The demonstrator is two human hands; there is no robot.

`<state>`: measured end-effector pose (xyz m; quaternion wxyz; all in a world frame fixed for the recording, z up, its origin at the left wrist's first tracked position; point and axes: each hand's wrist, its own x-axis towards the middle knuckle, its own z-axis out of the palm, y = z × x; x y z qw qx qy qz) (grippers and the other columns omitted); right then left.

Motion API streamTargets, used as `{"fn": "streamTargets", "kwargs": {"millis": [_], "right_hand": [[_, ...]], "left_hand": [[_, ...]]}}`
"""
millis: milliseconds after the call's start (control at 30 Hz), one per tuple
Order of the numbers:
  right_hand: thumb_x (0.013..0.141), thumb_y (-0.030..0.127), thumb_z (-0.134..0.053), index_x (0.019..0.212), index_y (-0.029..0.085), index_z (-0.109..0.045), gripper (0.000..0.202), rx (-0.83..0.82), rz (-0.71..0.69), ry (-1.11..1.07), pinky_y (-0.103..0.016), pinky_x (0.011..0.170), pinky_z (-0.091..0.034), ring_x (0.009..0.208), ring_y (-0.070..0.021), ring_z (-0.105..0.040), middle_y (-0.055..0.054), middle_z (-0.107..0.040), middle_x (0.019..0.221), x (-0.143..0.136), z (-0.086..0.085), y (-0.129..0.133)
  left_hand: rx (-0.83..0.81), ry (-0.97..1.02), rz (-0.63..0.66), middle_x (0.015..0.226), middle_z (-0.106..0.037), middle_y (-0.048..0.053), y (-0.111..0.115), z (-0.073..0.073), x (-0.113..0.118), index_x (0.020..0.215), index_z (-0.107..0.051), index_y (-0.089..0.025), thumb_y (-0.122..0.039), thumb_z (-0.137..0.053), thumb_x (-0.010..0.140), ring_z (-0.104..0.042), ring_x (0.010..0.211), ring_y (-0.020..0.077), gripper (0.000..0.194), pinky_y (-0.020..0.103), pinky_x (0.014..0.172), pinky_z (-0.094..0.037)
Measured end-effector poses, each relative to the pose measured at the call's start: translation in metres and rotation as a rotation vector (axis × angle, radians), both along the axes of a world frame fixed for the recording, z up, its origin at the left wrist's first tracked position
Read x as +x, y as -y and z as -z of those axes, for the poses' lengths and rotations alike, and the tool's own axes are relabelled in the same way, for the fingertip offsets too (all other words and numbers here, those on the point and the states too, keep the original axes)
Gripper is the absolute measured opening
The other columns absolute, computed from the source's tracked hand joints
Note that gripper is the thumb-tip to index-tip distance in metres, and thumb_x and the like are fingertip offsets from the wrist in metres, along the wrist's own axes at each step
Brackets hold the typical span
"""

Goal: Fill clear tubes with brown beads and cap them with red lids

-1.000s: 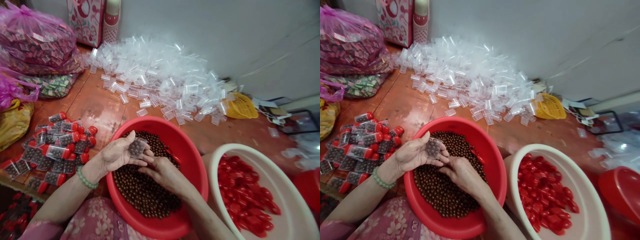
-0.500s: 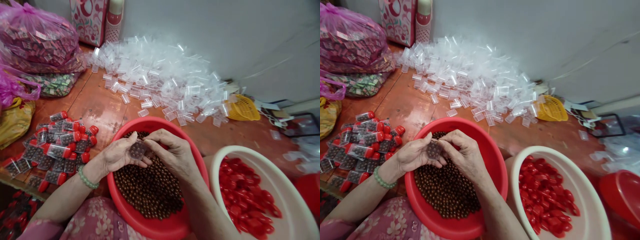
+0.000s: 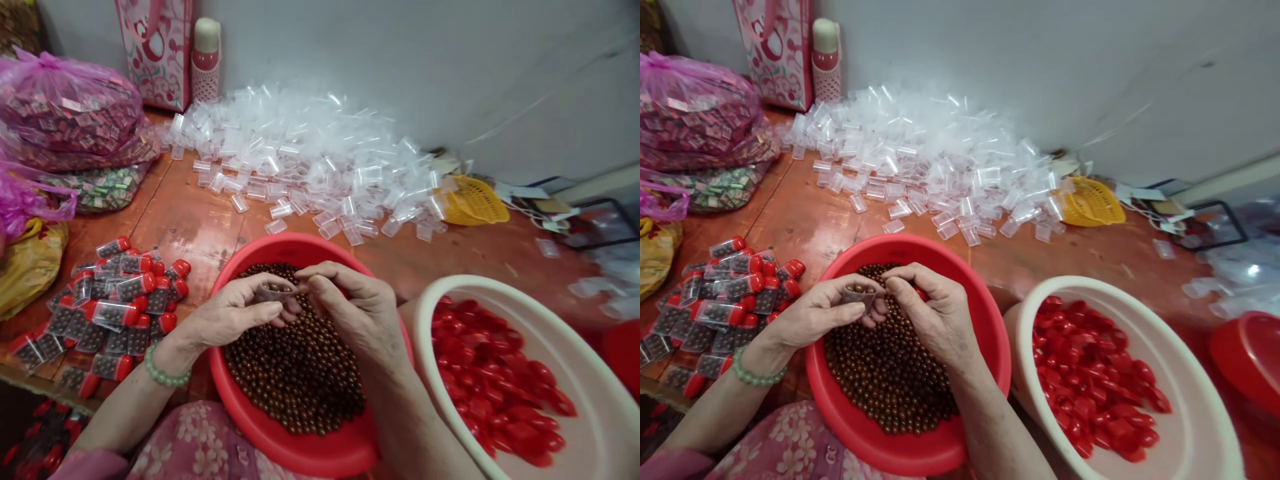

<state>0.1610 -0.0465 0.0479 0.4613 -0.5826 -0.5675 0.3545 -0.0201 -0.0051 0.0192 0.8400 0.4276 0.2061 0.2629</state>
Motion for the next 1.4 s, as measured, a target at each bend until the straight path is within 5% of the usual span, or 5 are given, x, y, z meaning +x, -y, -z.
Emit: {"fn": "streamTargets", "kwargs": {"millis": [267, 500, 733, 1067, 1400], "right_hand": [[0.07, 0.033, -0.078, 0.089, 0.021, -0.064, 0.027, -0.167, 0.074, -0.283, -0.022, 0.063, -0.049, 0.067, -0.0096, -0.059, 0.001, -0.065, 0.084, 0.005, 0.01, -0.005], [0.081, 0.031, -0.069, 0.099, 0.024, -0.055, 0.023, -0.009, 0.079, -0.431, -0.023, 0.055, -0.049, 0.056, -0.0089, -0.058, 0.005, -0.06, 0.073, -0.007, 0.013, -0.006], [0.088, 0.036, -0.062, 0.099, 0.024, -0.056, 0.017, 0.098, 0.208, -0.276, -0.029, 0.073, -0.057, 0.075, -0.0124, -0.068, 0.001, -0.063, 0.09, -0.027, 0.023, -0.007], [0.098, 0.041, -0.042, 0.127, 0.028, -0.046, 0.032, 0.129, -0.004, -0.11, -0.039, 0.095, -0.051, 0.11, -0.0177, -0.063, -0.007, -0.065, 0.118, -0.034, 0.046, -0.004], [0.083, 0.03, -0.069, 0.122, 0.031, -0.063, 0.039, 0.024, 0.154, -0.247, -0.034, 0.086, -0.055, 0.092, -0.0155, -0.067, -0.001, -0.07, 0.101, -0.022, 0.039, 0.0]], "left_hand": [[0.019, -0.16, 0.02, 0.101, -0.066, 0.008, -0.005, -0.003, 0.004, 0.105, -0.065, -0.016, -0.035, -0.073, 0.076, -0.061, 0.095, 0.018, 0.035, 0.029, 0.079, -0.049], [0.01, -0.241, -0.068, 0.076, -0.062, 0.0, 0.0, -0.005, 0.012, 0.092, -0.064, -0.014, -0.029, -0.075, 0.073, -0.055, 0.068, 0.0088, 0.027, 0.023, 0.066, -0.043], [-0.053, -0.169, -0.177, 0.083, -0.067, 0.001, 0.004, -0.001, 0.027, 0.09, -0.066, -0.014, -0.028, -0.078, 0.069, -0.061, 0.082, 0.0134, 0.028, 0.027, 0.079, -0.046], [-0.025, -0.137, -0.242, 0.087, -0.071, 0.006, 0.0, 0.004, 0.026, 0.09, -0.071, -0.01, -0.042, -0.08, 0.068, -0.063, 0.082, 0.0165, 0.039, 0.03, 0.085, -0.047], [-0.066, -0.119, -0.314, 0.097, -0.072, 0.007, -0.002, 0.006, 0.021, 0.095, -0.071, -0.014, -0.035, -0.079, 0.07, -0.064, 0.091, 0.0163, 0.033, 0.031, 0.09, -0.047]]}}
